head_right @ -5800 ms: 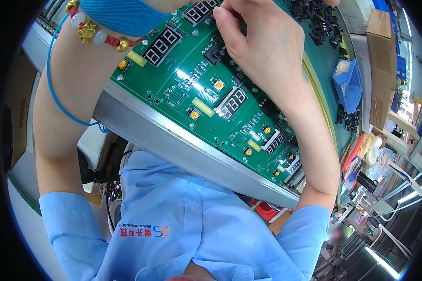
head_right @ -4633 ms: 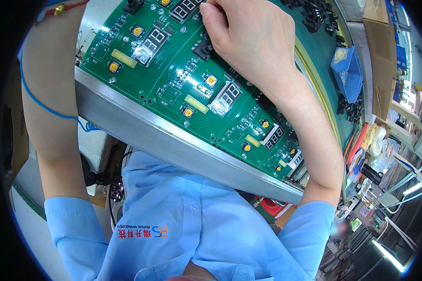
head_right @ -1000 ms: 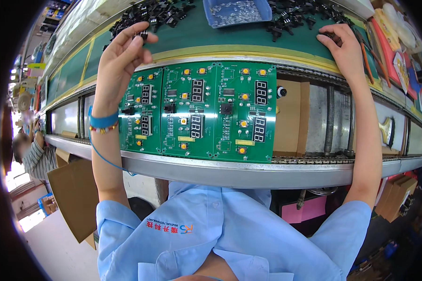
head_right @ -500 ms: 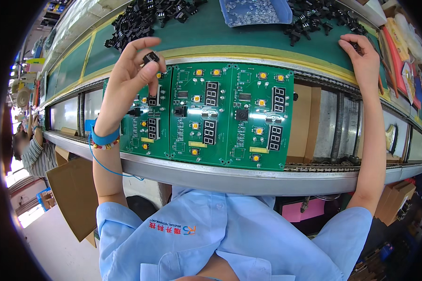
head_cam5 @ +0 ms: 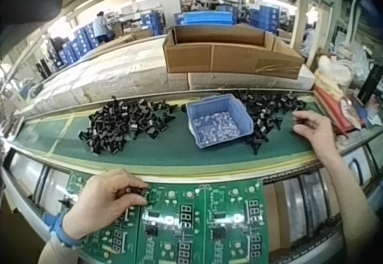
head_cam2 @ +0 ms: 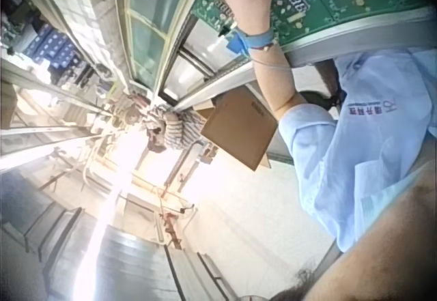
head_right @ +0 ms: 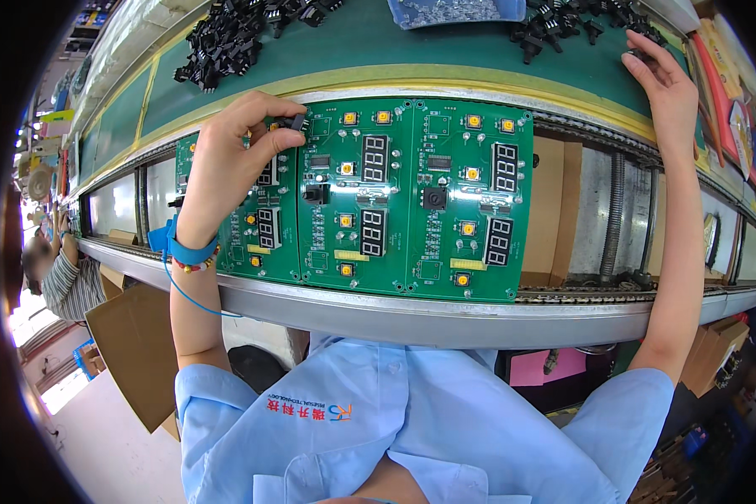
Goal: Assembling electronic components onto green printed circuit boards on a factory production line.
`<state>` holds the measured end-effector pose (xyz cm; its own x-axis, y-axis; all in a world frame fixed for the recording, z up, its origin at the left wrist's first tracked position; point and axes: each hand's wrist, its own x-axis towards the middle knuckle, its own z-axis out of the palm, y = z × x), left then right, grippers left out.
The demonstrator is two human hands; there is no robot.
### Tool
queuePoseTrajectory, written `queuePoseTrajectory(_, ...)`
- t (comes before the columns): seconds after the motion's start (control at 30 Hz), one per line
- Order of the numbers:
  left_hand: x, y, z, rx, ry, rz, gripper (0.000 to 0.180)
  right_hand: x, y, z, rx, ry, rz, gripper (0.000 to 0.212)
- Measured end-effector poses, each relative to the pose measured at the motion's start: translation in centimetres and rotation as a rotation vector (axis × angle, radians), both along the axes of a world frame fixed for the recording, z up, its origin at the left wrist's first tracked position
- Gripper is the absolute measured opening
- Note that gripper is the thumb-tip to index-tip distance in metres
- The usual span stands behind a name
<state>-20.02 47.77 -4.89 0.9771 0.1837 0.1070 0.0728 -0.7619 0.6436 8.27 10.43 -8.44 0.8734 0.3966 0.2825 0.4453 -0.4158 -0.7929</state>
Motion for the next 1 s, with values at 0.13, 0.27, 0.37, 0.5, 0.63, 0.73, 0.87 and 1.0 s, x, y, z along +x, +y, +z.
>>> queuePoseTrajectory(0.13, 0.2, -0.1, -0.1, 0.129, -0.059, -0.073, 0.018, -0.3, 0.1, 0.4, -0.081, 0.047, -0.057, 0.032)
queuePoseTrajectory(0.27, 0.4, -0.6, 0.2, 0.255, -0.081, -0.100, 0.018, 0.3, -0.4, -0.3, -0.041, -0.013, -0.013, 0.025)
queuePoseTrajectory(0.37, 0.4, -0.7, 0.1, 0.375, -0.176, -0.116, 0.018, 1.0, -0.8, -0.5, 0.029, -0.007, 0.022, 0.023)
queuePoseTrajectory(0.5, 0.8, -0.9, -0.1, 0.484, -0.261, -0.184, 0.018, 0.4, -0.4, 0.0, 0.042, 0.000, 0.033, 0.024)
queuePoseTrajectory(0.63, 1.3, -1.0, -0.3, 0.521, -0.306, -0.262, 0.018, -0.1, 0.4, -0.1, 0.113, -0.055, 0.059, 0.026)
queuePoseTrajectory(0.73, 1.2, -0.8, 0.3, 0.544, -0.283, -0.294, 0.020, -0.2, 0.2, 0.1, 0.058, -0.028, 0.008, 0.028)
queuePoseTrajectory(0.87, 1.1, 0.8, 2.3, 0.288, -0.202, -0.058, 0.024, 0.0, -0.1, 0.6, 0.007, 0.030, -0.041, 0.026)
queuePoseTrajectory(1.0, 1.9, 6.0, 2.6, 0.322, -0.262, 0.184, 0.021, -3.8, 2.9, 2.7, 0.089, 0.045, 0.143, 0.021)
